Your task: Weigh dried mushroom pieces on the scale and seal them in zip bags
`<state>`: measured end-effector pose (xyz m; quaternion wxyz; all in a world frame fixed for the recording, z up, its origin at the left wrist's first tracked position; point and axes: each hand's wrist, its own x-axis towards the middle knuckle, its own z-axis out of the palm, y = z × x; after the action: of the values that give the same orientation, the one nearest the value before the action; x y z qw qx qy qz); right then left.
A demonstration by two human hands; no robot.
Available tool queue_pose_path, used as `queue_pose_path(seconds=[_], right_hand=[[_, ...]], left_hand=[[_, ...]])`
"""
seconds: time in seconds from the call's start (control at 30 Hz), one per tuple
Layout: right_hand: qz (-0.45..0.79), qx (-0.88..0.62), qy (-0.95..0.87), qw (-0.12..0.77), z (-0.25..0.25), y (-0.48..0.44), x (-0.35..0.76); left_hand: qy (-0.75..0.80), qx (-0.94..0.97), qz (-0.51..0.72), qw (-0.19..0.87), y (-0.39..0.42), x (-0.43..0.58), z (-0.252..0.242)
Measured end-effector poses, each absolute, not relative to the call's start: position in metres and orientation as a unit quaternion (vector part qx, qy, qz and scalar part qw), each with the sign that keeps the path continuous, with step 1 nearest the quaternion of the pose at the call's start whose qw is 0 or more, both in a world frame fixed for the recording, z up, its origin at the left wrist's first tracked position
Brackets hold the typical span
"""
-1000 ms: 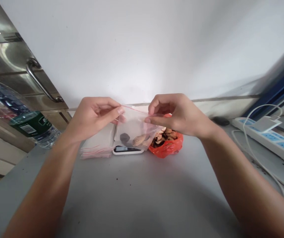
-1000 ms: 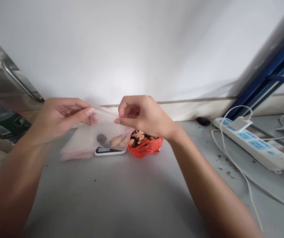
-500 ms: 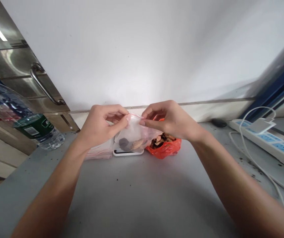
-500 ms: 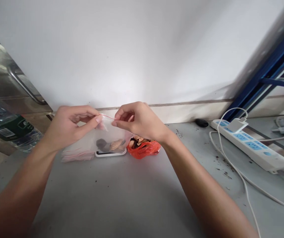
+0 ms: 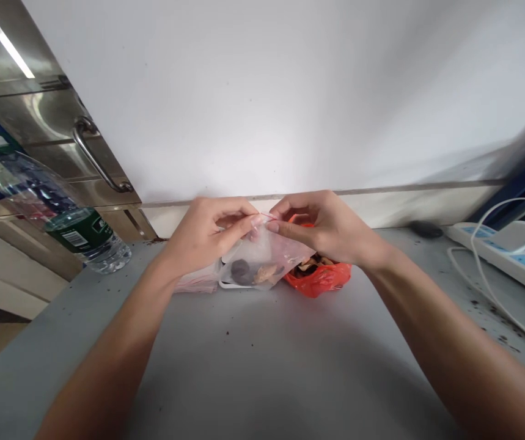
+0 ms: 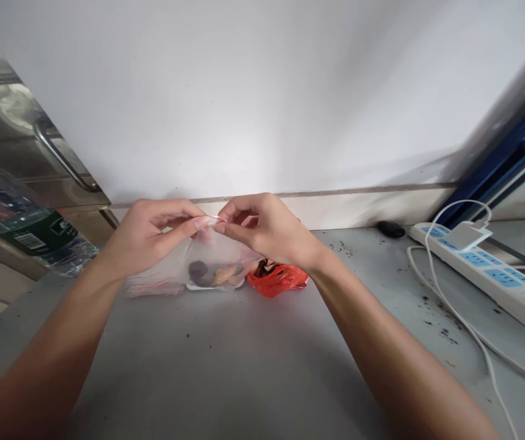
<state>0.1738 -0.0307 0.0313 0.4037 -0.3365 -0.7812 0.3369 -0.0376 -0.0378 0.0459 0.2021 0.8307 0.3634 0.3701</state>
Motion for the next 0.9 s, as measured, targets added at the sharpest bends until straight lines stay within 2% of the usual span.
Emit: queue_pose_path(seconds=[0.17,0.4,0.57,0.9], right_hand=[[0.284,-0.349,-0.788,0.420,0.028,-0.032,0.169],[0.291,-0.340,-0.784,0.430,0.023,-0.024,0.169],[0.252,-0.344,-0.802,0.419,0.019,-0.020,0.170],[0.310,-0.316,-0.780,0.442,0.016,-0.017,0.169]], left_hand=[[0.333,0.834,0.391,0.203,-0.033,-0.040,0.039],[0.331,0.829,0.415,0.174,-0.027,-0.044,0.036],[0.347,0.834,0.392,0.175,-0.025,-0.045,0.033],[0.350,0.851,0.363,0.151,-0.024,-0.047,0.033]])
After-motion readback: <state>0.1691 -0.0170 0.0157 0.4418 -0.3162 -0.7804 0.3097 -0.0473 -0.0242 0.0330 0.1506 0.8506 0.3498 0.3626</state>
